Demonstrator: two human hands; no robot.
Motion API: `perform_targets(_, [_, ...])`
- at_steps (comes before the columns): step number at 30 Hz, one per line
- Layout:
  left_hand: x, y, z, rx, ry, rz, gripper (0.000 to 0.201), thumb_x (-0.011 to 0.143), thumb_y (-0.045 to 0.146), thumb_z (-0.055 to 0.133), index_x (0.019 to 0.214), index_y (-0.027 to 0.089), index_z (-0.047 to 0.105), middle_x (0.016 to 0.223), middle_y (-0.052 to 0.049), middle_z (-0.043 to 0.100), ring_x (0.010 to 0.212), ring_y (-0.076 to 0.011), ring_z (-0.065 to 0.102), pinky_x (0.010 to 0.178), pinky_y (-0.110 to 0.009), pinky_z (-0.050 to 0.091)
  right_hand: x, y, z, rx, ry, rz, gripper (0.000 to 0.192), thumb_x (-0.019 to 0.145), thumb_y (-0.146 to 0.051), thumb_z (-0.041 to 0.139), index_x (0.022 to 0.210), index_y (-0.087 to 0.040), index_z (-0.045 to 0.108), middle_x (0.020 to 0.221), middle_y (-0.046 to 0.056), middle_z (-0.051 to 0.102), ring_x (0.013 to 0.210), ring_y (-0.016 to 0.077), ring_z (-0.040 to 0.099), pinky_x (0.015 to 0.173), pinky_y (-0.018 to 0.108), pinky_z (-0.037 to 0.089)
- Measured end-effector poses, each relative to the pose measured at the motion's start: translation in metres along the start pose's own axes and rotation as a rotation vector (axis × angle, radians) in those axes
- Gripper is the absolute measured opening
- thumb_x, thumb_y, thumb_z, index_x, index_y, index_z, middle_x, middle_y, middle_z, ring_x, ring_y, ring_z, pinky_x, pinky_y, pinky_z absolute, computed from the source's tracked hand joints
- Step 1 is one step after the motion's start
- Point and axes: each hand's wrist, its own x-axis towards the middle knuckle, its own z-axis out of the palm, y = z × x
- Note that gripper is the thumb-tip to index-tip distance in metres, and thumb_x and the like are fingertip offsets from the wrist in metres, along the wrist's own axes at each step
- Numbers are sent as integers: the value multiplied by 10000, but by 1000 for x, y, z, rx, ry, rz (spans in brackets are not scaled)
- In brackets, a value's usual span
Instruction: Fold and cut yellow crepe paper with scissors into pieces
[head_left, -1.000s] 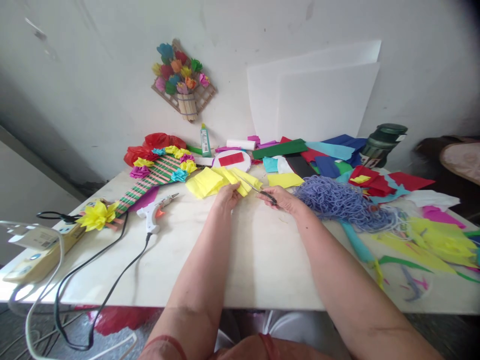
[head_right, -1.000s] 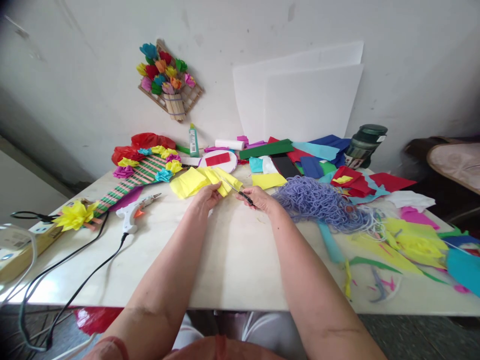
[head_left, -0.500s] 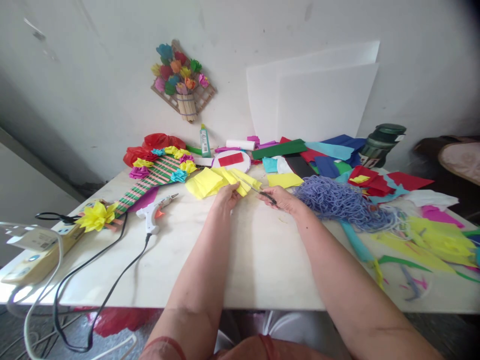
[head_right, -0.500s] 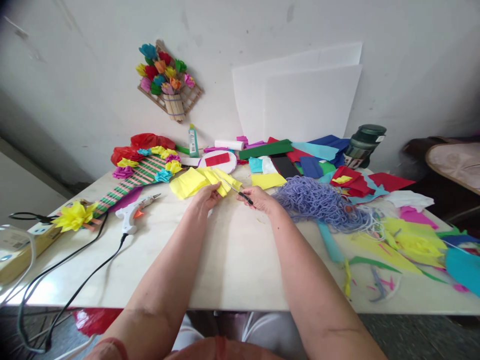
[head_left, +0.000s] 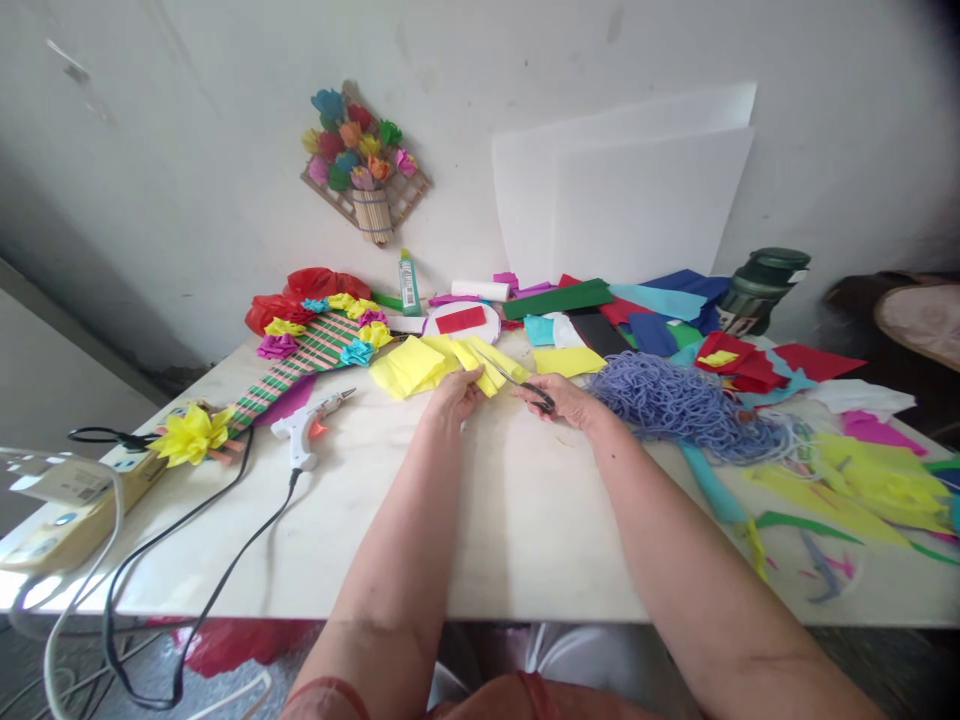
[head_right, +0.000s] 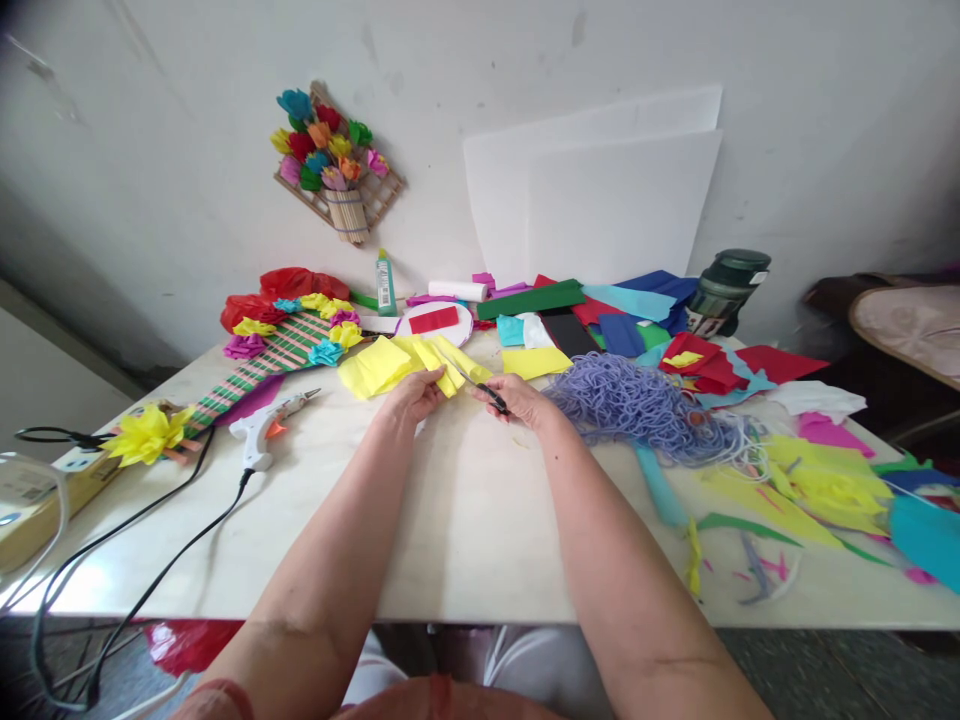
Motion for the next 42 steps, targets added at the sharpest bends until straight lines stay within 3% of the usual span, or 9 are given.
perform_targets(20, [-1,0,2,-30,29,-5,191,746,3,517,889,125,553,661,-21,623,567,-110,620,656,-263,537,2,0,1,15,12,-52,306,662,-426,621,676,-148,494,463,-73,409,342,19,295,311,163,187])
perform_targets(28, [-3,1,3,-37,43,-20,199,741,3,528,891,131,556,650,-21,624,559,-105,618,630,-241,536,2,-1,3,-35,55,-80,325,650,-424,631,593,-156,457,441,-73,400,329,17,287,311,174,192])
perform_targets(42, [-5,-1,4,10,-5,-10,174,750,12,512,878,118,564,707,-52,650,617,-130,634,672,-279,539,0,-1,1,86,9,24,323,619,-426,655,719,-151,518,469,-65,456,354,28,355,322,159,228])
